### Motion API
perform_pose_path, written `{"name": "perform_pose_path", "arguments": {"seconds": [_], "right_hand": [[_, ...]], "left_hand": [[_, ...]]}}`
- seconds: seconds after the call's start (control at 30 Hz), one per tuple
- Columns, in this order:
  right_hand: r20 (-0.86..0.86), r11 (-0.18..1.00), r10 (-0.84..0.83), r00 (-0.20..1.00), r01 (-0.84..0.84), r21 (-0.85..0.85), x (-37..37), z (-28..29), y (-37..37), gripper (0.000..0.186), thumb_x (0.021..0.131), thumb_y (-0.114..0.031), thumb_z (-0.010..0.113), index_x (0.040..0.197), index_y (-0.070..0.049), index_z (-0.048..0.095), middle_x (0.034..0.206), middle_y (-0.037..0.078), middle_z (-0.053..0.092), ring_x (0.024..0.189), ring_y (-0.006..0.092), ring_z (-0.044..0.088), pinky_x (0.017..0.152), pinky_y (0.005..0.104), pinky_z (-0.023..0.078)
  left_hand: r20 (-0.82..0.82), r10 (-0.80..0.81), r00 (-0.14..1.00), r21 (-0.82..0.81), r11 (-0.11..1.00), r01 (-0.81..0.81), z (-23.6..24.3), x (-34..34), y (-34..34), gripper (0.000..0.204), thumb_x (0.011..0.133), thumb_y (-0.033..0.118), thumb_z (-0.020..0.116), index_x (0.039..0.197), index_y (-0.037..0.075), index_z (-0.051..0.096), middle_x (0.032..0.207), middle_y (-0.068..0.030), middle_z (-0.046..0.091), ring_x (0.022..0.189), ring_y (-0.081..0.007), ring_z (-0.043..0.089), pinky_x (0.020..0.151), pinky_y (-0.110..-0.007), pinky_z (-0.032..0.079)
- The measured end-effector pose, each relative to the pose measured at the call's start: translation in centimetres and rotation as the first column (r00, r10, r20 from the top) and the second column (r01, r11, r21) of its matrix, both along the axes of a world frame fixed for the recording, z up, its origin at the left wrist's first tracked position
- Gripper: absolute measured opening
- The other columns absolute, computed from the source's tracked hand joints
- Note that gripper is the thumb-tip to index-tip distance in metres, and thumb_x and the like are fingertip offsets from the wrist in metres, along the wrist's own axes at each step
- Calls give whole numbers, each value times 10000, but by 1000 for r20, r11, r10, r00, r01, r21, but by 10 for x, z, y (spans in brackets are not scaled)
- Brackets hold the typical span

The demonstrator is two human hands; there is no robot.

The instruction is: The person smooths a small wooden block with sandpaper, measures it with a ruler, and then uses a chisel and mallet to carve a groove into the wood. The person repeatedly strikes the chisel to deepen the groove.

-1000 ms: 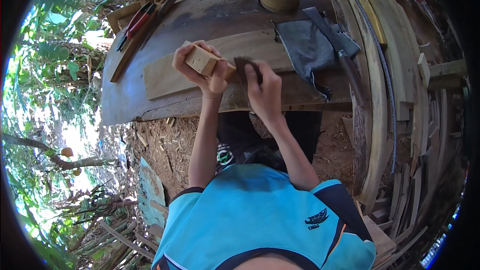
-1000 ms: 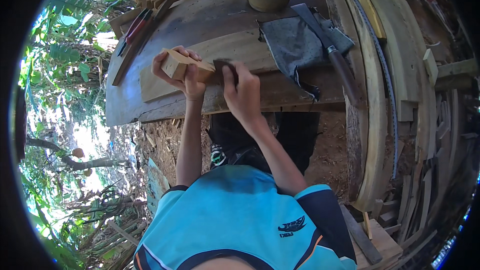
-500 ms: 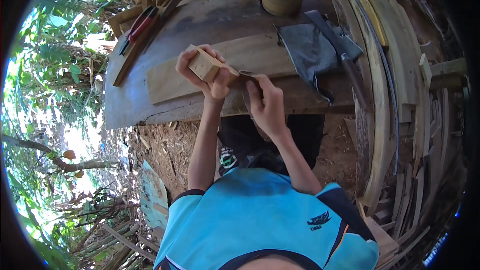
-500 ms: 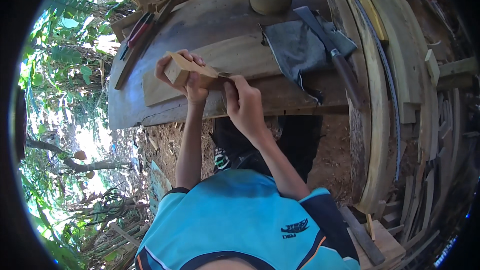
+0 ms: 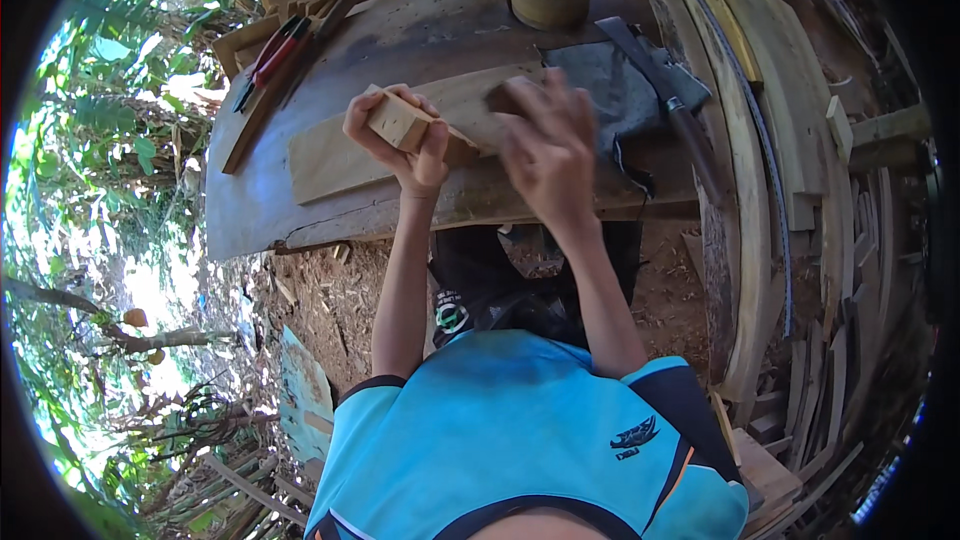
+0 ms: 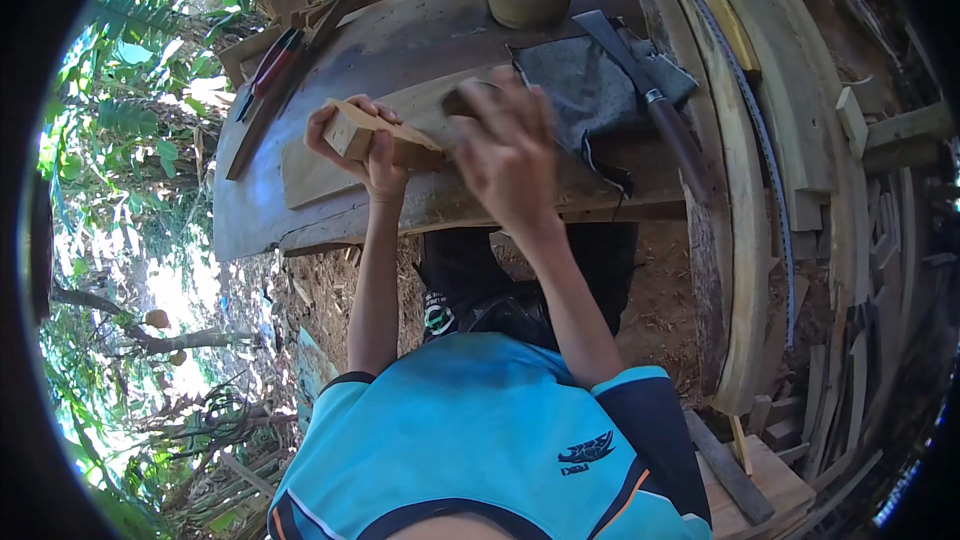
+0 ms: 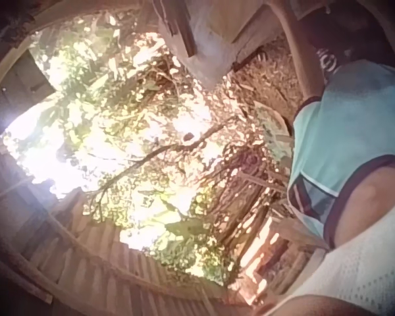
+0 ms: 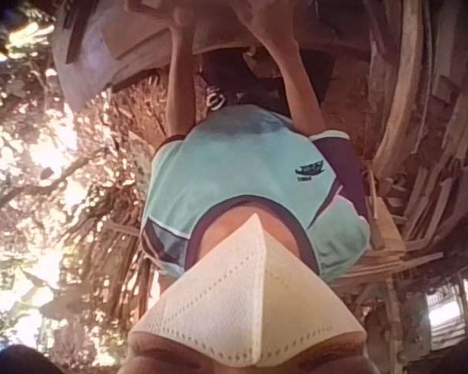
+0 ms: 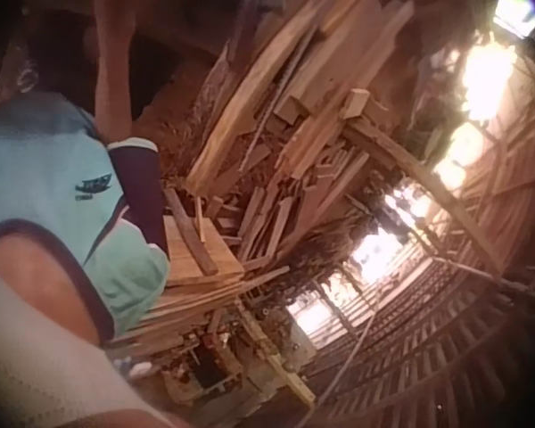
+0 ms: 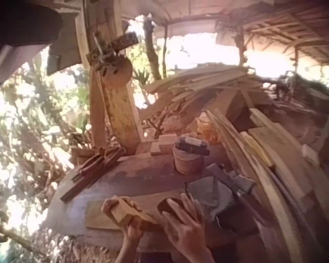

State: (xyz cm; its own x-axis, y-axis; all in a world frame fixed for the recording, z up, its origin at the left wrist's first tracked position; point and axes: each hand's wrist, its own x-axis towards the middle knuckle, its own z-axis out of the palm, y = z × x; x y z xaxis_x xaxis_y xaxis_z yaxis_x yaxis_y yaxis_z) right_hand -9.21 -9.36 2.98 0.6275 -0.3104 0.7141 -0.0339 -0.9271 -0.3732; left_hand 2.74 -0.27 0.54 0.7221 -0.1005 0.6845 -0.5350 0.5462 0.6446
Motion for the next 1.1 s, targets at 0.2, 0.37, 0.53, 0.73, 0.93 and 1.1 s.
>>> {"name": "perform_pose_path", "arguments": {"seconds": [0.2,0.37,0.53,0.73,0.93,1.1], "right_hand": [[194,776,269,943,-332,536,1,-40,46,390,800,88,474,1176,-11,500,1157,191,532,1100,301,499,920,351,399],[96,677,339,936,-314,666,12,-27,31,401,783,107,469,1167,-6,501,1163,189,520,1133,303,459,969,381,361],[94,699,311,946,-295,651,-2,-27,36,415,763,123,462,1158,-2,502,1141,197,524,1127,315,455,977,388,348],[117,643,346,931,-326,693,6,-33,36,404,797,112,437,1176,-22,477,1164,182,518,1152,304,434,989,381,336],[99,738,255,962,-260,622,-12,-37,49,415,803,111,428,1188,-34,472,1194,168,500,1155,303,433,994,379,334],[138,662,296,945,-307,684,-3,-37,37,387,807,102,438,1170,-23,490,1181,168,510,1161,300,428,994,384,332]], "left_hand": [[54,30,998,-26,999,-29,-3,5,0,594,684,139,655,1136,119,270,922,-113,414,727,-151,476,612,-287,440],[33,120,992,13,993,-121,-1,-5,-1,569,683,131,626,1130,104,274,922,-110,419,727,-154,472,612,-286,429],[141,183,973,48,980,-191,-2,-3,-4,581,677,145,633,1129,90,272,898,-104,433,691,-153,472,601,-297,418],[47,127,991,71,989,-130,-2,-10,-1,615,666,179,658,1137,99,271,887,-106,436,668,-146,469,593,-288,422],[126,145,981,63,986,-154,1,-17,1,613,680,184,651,1149,84,268,903,-114,423,695,-148,468,597,-288,426],[97,195,976,69,977,-202,4,-17,-4,592,683,155,636,1151,78,281,920,-117,414,716,-153,468,615,-292,426]]}}
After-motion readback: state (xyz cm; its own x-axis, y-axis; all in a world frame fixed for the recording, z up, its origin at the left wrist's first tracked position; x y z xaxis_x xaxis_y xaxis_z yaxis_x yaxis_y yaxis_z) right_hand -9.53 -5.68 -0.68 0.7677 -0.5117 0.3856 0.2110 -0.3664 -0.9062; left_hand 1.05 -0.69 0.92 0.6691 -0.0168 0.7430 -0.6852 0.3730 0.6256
